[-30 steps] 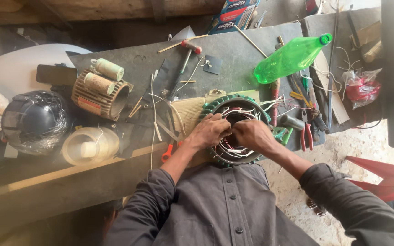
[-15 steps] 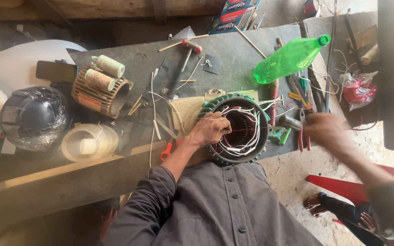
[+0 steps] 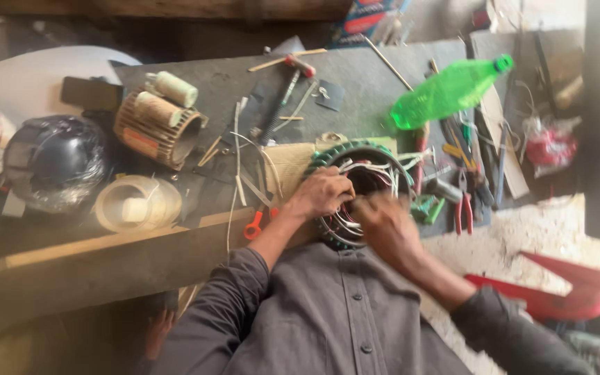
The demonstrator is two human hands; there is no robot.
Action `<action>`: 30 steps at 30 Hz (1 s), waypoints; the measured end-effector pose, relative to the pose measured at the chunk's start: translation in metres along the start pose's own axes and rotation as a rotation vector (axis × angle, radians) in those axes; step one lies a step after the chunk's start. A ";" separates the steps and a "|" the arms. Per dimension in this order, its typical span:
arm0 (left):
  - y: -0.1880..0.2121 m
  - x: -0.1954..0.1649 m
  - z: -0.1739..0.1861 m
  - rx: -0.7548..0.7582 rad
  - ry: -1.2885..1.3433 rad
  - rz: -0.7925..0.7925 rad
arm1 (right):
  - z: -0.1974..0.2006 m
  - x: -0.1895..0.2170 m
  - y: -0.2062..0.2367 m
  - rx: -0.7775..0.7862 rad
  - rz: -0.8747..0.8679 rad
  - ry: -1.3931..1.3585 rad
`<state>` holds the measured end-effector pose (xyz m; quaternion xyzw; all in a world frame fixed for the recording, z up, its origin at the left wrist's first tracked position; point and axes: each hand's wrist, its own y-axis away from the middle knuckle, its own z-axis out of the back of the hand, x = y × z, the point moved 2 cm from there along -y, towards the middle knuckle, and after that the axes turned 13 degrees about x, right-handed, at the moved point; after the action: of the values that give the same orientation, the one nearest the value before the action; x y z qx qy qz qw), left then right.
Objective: The person works on a stator assembly, arranging and securing wires inside the slots using a wooden stick and pliers. They repeatedly tuck and press wires into place, then use pliers to pull and adjust wire ends.
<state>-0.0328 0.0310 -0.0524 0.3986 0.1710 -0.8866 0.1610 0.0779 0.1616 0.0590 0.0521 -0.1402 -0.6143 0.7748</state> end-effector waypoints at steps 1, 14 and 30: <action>0.000 0.001 0.001 -0.025 0.000 0.003 | -0.003 0.010 0.000 0.110 0.048 -0.164; 0.008 0.005 0.007 -0.010 0.043 -0.019 | -0.072 -0.079 -0.034 0.418 -0.465 -0.660; 0.003 0.000 0.008 -0.063 0.070 -0.078 | 0.170 0.011 0.114 0.210 -0.522 -0.234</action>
<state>-0.0368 0.0248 -0.0473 0.4170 0.2199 -0.8719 0.1326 0.1393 0.1943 0.2524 0.0952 -0.2731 -0.7766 0.5597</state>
